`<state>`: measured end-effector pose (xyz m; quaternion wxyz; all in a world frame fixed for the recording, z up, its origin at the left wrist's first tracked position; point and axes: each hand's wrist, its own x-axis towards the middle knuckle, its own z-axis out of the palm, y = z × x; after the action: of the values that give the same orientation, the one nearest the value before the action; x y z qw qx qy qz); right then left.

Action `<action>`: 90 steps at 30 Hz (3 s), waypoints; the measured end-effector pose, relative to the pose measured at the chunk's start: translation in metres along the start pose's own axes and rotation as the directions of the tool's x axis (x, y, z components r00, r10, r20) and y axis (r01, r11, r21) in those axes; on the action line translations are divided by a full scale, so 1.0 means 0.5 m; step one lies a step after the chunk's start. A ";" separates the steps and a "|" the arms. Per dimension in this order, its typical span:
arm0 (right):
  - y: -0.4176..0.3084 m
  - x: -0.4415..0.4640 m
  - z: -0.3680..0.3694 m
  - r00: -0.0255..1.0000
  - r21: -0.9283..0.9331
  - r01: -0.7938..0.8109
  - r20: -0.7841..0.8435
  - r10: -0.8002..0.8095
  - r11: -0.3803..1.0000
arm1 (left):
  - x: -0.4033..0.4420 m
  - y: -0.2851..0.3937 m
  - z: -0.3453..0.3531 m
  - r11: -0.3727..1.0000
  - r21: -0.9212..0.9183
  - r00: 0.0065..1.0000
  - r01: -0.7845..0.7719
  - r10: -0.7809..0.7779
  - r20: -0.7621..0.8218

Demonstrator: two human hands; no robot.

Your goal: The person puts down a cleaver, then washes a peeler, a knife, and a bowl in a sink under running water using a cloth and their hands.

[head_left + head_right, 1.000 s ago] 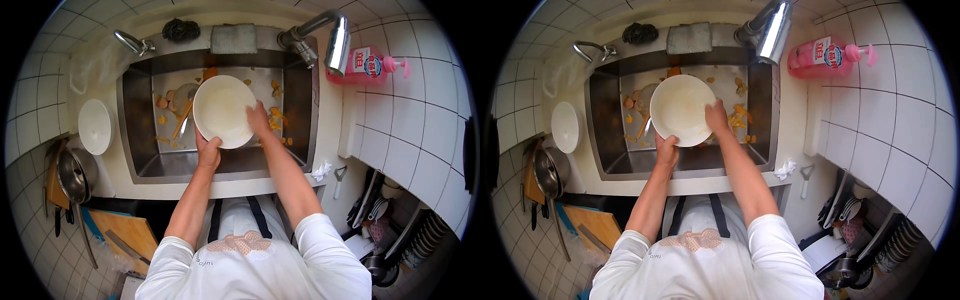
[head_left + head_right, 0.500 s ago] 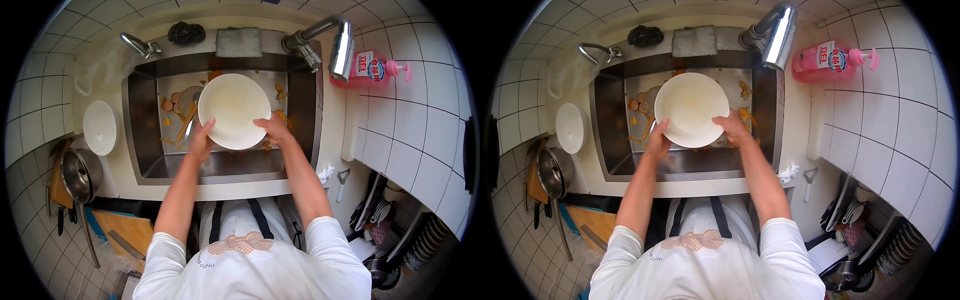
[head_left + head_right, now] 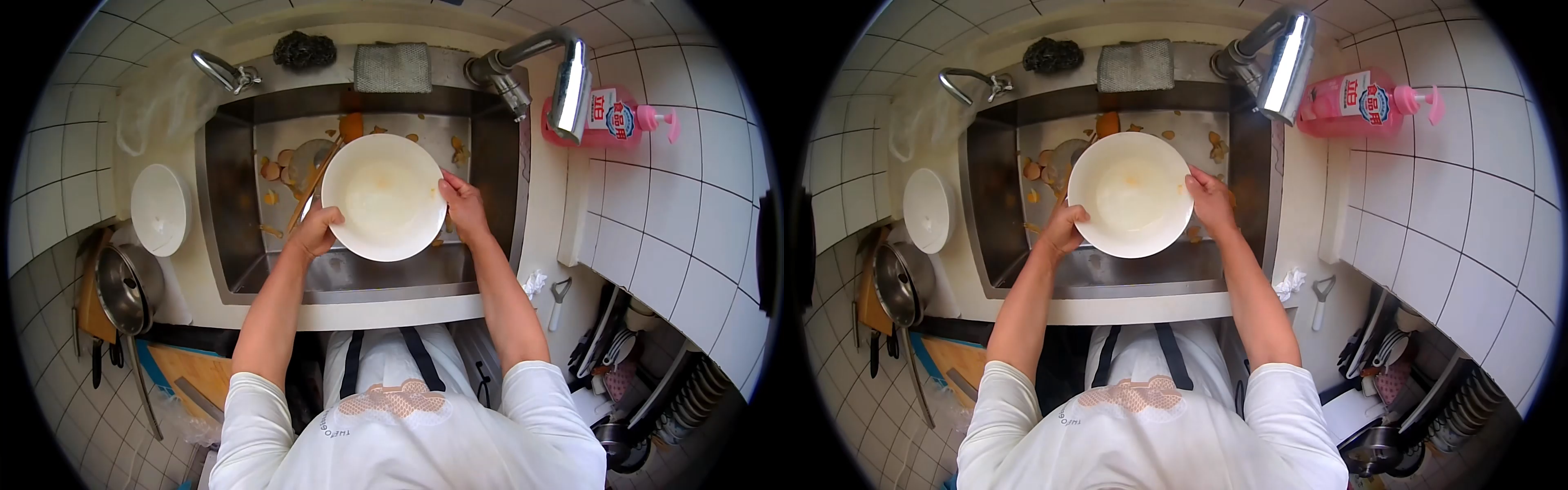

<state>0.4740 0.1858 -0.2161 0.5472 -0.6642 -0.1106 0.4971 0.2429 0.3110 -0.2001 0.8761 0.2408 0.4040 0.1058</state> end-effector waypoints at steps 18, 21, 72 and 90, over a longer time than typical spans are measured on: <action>-0.075 0.151 0.061 0.930 -0.625 0.229 0.368 0.022 0.746 | -0.005 -0.042 -0.005 0.987 0.126 0.995 0.102 -0.102 -0.006; -0.097 0.157 0.100 0.876 -0.583 0.265 0.478 0.060 0.768 | -0.006 -0.032 0.013 0.985 0.130 0.993 0.110 -0.115 0.029; -0.106 0.133 0.076 0.748 -0.562 0.466 0.663 0.036 0.683 | -0.021 -0.094 0.031 0.996 0.047 0.992 0.076 -0.080 0.096; -0.027 0.096 0.041 0.870 -0.601 0.458 0.454 -0.191 0.655 | -0.022 -0.099 0.024 0.999 0.044 0.998 0.021 -0.024 0.053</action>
<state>0.4866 0.2364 -0.2286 0.3109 -0.6878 -0.5027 0.4213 0.2442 0.2603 -0.2112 0.8824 0.2578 0.3852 0.0807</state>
